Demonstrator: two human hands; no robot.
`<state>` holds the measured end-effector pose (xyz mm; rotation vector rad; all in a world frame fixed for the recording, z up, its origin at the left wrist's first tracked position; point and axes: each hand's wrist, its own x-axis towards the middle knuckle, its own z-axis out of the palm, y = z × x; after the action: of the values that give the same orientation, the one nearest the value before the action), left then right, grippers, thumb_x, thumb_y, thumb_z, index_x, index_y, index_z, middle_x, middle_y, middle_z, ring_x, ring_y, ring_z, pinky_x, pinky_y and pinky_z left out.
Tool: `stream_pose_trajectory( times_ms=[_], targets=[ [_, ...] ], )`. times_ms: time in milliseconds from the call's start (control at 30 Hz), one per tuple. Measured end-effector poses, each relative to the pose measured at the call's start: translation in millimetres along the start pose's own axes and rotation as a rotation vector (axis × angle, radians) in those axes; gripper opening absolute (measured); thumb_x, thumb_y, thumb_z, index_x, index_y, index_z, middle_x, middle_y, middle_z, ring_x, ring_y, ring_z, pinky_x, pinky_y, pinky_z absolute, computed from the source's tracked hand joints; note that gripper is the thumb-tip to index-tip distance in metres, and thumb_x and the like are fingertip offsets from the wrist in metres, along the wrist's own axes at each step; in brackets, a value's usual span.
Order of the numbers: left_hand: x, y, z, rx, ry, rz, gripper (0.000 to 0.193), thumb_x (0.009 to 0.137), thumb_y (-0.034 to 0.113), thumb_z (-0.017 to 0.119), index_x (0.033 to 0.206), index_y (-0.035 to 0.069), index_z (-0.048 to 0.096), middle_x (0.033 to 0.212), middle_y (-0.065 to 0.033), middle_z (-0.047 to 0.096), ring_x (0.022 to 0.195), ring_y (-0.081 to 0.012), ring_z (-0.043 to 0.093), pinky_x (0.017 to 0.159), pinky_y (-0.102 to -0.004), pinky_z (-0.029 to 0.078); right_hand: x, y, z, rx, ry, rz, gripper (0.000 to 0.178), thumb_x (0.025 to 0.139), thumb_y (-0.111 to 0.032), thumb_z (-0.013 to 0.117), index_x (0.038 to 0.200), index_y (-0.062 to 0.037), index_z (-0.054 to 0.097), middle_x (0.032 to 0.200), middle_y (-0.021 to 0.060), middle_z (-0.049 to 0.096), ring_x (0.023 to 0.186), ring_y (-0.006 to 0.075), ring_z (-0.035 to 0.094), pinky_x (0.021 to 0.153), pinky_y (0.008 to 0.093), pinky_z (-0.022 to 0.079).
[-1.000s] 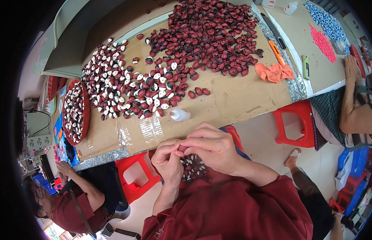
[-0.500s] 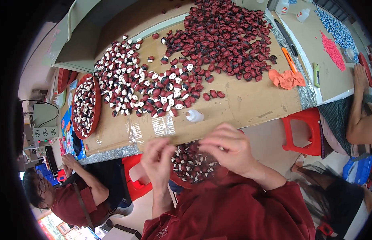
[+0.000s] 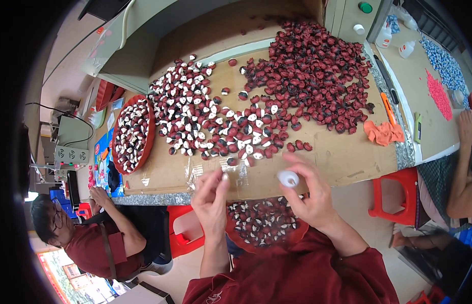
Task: The person applies glue to small toy components by hand using a glue bottle, preparing them for assembly.
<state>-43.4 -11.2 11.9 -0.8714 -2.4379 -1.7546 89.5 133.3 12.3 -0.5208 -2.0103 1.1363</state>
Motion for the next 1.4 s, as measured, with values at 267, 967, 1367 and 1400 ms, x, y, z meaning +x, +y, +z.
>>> stream_pose_trajectory(
  times_ms=[267,967,1367,1400],
  targets=[
    [-24,5,5,-1.174,-0.361,-0.693,0.024,0.083,-0.006,0.055,0.107,-0.003,0.055,0.098,-0.0121,0.061,0.083,-0.0190,0.061,0.073,-0.0278,0.050,-6,-8,-28,0.218,-0.121,0.073,0.035,0.065,-0.006,0.075,0.096,0.0024,0.060,0.085,0.0112,0.065,0.066,0.0169,0.056,0.059,0.0254,0.044],
    [-24,0,6,-1.193,-0.283,-0.667,0.023,0.090,0.002,0.050,0.111,-0.004,0.056,0.106,-0.0170,0.061,0.099,-0.0312,0.060,0.086,-0.0351,0.052,-8,-15,-19,0.132,-0.206,-0.106,0.037,0.059,-0.007,0.080,0.091,0.0030,0.065,0.067,0.0090,0.063,0.054,0.0163,0.053,0.050,0.0258,0.041],
    [-22,1,8,-1.179,-0.264,-0.652,0.022,0.089,0.000,0.051,0.109,-0.003,0.057,0.106,-0.0160,0.061,0.101,-0.0298,0.059,0.087,-0.0344,0.051,-7,-15,-21,0.127,-0.212,-0.095,0.035,0.060,-0.007,0.080,0.089,0.0035,0.065,0.069,0.0097,0.064,0.054,0.0169,0.054,0.051,0.0264,0.041],
    [-22,0,8,-1.180,-0.267,-0.646,0.022,0.088,0.000,0.052,0.110,-0.002,0.057,0.108,-0.0154,0.060,0.102,-0.0298,0.059,0.087,-0.0337,0.051,-7,-15,-22,0.125,-0.210,-0.089,0.034,0.060,-0.007,0.080,0.088,0.0037,0.065,0.068,0.0097,0.064,0.054,0.0170,0.054,0.051,0.0263,0.041]
  ],
)
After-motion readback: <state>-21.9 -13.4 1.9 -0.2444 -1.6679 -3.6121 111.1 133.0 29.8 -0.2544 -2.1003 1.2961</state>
